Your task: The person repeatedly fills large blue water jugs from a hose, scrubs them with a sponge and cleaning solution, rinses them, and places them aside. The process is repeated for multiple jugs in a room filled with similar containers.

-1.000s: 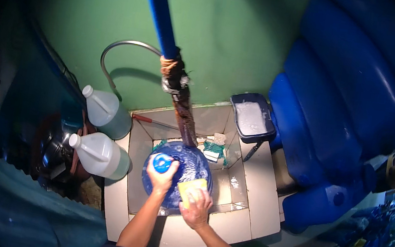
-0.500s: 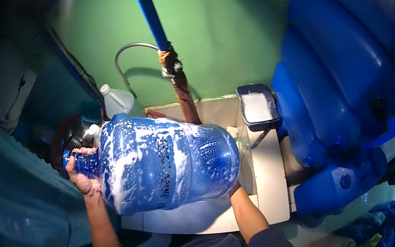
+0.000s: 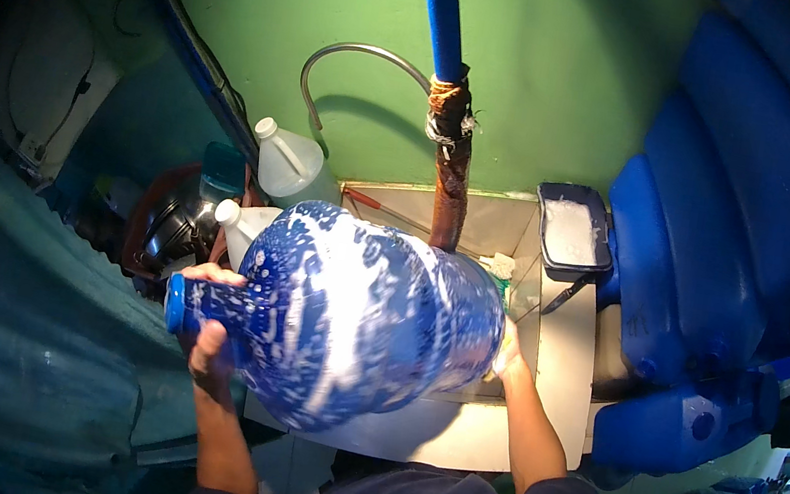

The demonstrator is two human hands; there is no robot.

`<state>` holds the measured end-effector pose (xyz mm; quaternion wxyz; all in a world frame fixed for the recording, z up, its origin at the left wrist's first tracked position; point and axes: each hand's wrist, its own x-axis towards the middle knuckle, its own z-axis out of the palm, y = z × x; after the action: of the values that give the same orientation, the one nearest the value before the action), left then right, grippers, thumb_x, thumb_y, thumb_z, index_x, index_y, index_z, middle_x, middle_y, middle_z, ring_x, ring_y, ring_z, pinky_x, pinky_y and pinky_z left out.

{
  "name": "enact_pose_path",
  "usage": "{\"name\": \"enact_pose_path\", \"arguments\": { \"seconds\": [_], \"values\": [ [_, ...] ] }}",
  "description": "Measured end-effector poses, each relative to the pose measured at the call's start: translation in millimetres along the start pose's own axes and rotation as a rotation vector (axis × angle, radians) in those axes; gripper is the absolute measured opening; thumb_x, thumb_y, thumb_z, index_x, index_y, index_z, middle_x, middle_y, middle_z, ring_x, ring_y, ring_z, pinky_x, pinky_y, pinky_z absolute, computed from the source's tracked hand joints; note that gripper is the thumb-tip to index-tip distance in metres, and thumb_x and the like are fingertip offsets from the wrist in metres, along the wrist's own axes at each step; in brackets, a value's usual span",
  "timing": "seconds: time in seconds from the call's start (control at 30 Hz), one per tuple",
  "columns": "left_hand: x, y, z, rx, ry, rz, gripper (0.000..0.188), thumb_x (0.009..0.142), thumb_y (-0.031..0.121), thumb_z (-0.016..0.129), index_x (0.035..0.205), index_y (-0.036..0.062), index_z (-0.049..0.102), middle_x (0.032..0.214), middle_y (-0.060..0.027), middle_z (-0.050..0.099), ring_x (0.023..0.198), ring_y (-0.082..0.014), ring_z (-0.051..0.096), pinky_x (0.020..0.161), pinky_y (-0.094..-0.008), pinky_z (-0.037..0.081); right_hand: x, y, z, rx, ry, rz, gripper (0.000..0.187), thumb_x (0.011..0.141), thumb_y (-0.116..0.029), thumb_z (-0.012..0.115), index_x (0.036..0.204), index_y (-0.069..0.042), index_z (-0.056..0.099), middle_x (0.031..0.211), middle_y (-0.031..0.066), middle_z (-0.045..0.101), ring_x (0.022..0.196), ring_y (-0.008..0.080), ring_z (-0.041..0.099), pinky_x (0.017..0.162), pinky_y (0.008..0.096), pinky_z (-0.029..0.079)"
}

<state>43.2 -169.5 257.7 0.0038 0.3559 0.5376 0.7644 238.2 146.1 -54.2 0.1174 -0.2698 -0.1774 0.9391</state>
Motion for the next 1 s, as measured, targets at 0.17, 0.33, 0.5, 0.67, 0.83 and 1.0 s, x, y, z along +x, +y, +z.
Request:
{"name": "enact_pose_path", "arguments": {
  "seconds": [0.17,0.33,0.5,0.67,0.83,1.0],
  "values": [
    [9.0,-41.2,14.3,0.046,-0.177,-0.037,0.055,0.073,0.011,0.080,0.118,0.0026,0.050,0.102,-0.0128,0.066,0.099,-0.0243,0.065,0.100,-0.0452,0.047,22.4,17.7,30.6,-0.273,0.471,-0.471,0.034,0.098,-0.029,0.056,0.124,-0.008,0.059,0.094,0.0003,0.058,0.087,0.0110,0.059,0.078,0.0287,0.049],
    [-26.5,-140.4,73.7,0.319,0.028,-0.199,0.062,0.069,0.013,0.089,0.117,0.0031,0.052,0.099,-0.0086,0.062,0.094,-0.0203,0.062,0.089,-0.0342,0.050,0.4,76.4,58.7,-0.423,0.176,-0.833,0.045,0.104,-0.032,0.047,0.134,0.001,0.053,0.124,0.0145,0.060,0.114,0.0219,0.059,0.099,0.0348,0.047],
    [-46.6,-210.7,93.4,0.574,-0.171,-0.408,0.066,0.065,0.020,0.089,0.117,0.0044,0.052,0.104,-0.0174,0.065,0.098,-0.0312,0.066,0.090,-0.0396,0.050,-28.7,89.3,72.0,-1.969,0.255,-1.267,0.043,0.078,-0.025,0.071,0.116,-0.006,0.067,0.126,0.0179,0.055,0.119,0.0363,0.048,0.097,0.0549,0.037],
    [-43.2,-240.1,105.7,0.774,-0.430,-0.285,0.076,0.068,0.026,0.085,0.133,0.0046,0.049,0.117,-0.0250,0.061,0.106,-0.0442,0.062,0.092,-0.0484,0.050,9.6,129.1,118.6,-2.231,-0.522,-0.607,0.030,0.083,-0.021,0.060,0.106,-0.004,0.067,0.115,0.0189,0.065,0.110,0.0316,0.061,0.091,0.0471,0.045],
    [-31.0,-238.1,100.3,0.989,-0.551,-0.375,0.062,0.073,0.041,0.080,0.113,0.0007,0.055,0.110,-0.0235,0.064,0.103,-0.0401,0.063,0.091,-0.0475,0.050,10.9,127.8,94.1,-2.469,-0.972,-0.542,0.030,0.083,-0.018,0.057,0.110,-0.008,0.066,0.126,0.0129,0.062,0.122,0.0298,0.054,0.109,0.0455,0.037],
    [-53.2,-238.8,98.5,0.969,-0.422,-0.381,0.065,0.070,0.044,0.081,0.109,0.0013,0.051,0.106,-0.0233,0.062,0.099,-0.0425,0.062,0.088,-0.0491,0.050,-7.4,58.1,5.0,-2.021,0.137,-1.349,0.054,0.077,-0.023,0.070,0.128,-0.009,0.057,0.126,0.0146,0.053,0.116,0.0397,0.049,0.097,0.0536,0.041]
  ]
}}
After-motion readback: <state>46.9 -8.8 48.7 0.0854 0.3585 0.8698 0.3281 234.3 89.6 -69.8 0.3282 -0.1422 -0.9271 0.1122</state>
